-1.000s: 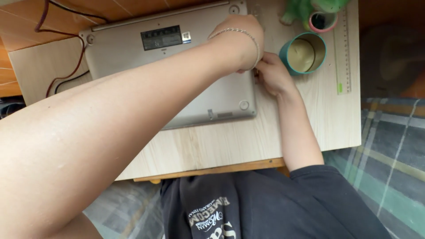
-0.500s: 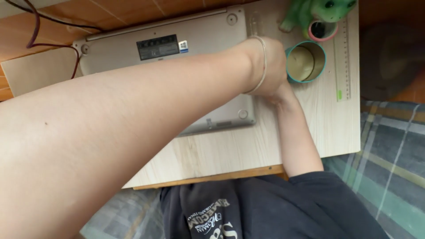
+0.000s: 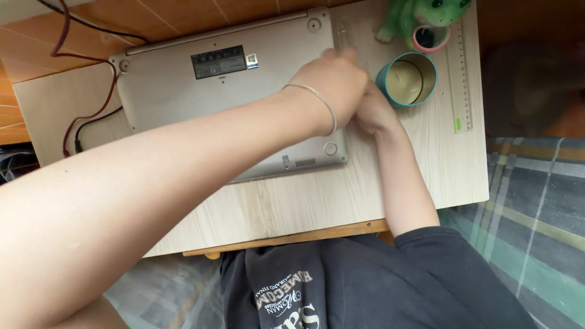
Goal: The person unscrews the laptop chassis, cleans the exterior and interior cover with a brush, and then works on repairing a keyboard key hinge and keycap.
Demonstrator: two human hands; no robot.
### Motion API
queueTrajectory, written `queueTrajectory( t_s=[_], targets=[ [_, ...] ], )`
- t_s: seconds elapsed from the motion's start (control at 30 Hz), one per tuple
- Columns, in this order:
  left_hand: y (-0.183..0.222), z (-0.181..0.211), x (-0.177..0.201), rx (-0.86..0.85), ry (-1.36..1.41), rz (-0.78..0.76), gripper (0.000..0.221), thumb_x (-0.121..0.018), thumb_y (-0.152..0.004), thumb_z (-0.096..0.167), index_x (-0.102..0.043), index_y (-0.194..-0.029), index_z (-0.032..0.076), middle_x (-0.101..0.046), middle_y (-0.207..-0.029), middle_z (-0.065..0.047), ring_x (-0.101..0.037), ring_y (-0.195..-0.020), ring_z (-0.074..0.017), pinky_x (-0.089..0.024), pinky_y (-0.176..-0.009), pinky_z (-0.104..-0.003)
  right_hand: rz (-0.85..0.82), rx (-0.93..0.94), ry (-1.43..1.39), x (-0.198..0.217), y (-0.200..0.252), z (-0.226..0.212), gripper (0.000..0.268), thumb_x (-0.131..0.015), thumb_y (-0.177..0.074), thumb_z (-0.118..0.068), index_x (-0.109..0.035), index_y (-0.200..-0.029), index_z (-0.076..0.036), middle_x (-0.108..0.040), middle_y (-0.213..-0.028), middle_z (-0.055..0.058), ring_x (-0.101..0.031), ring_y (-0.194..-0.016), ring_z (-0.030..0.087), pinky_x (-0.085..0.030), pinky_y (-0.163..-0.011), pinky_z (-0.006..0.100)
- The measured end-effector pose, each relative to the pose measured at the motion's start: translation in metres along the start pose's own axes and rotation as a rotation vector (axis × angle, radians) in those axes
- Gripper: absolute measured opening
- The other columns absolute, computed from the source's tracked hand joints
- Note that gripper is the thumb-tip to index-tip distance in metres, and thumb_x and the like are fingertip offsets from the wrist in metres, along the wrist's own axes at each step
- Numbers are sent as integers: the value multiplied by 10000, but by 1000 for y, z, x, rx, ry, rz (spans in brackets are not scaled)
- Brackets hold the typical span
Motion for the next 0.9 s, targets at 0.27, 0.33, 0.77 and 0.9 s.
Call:
queueTrajectory(
  t_s=[0.27, 0.33, 0.77, 0.9],
  targets=[
    [4, -14, 7, 503, 441, -63, 199, -702, -810, 103, -756, -978, 12, -700, -1057, -254, -710, -955, -379, -596, -818, -424, -77, -57, 9, -1, 1, -3, 179, -607, -1022, -142, -678, -1160, -53, -653, -881, -15, -540, -689, 58, -422, -576, 234],
    [2, -10, 23, 514, 370, -117, 220, -696, -798, 75, -732, -1002, 3, -718, -1037, -260, -722, -939, -373, -603, -796, -423, -74, -59, 5, -3, 1, -4, 181, -609, -1010, -146, -683, -1148, -56, -661, -876, -12, -543, -685, 62, -421, -575, 235],
    [-44, 4, 3, 41, -270, -380, 300, -738, -822, 171, -761, -1113, 103, -717, -1162, -155, -704, -1046, -334, -589, -809, -431, 57, -81, -40, -9, 3, -5, 193, -579, -1006, -234, -606, -1179, -152, -670, -889, -8, -593, -689, 109, -442, -529, 274],
    [-43, -6, -8, -420, -497, -425, 234, -700, -858, 166, -807, -1061, 120, -768, -1096, -131, -728, -1011, -345, -584, -802, -456, 54, -64, -45, -1, -3, 8, 226, -583, -1042, -291, -646, -1203, -145, -683, -928, 10, -582, -721, 111, -423, -528, 273]
  ],
)
Point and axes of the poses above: each hand's wrist, its own y-axis away from the middle knuckle, its own x-axis out of the back of the hand, z = x × y, the point moved 2 cm from there along -y, towards the middle knuckle
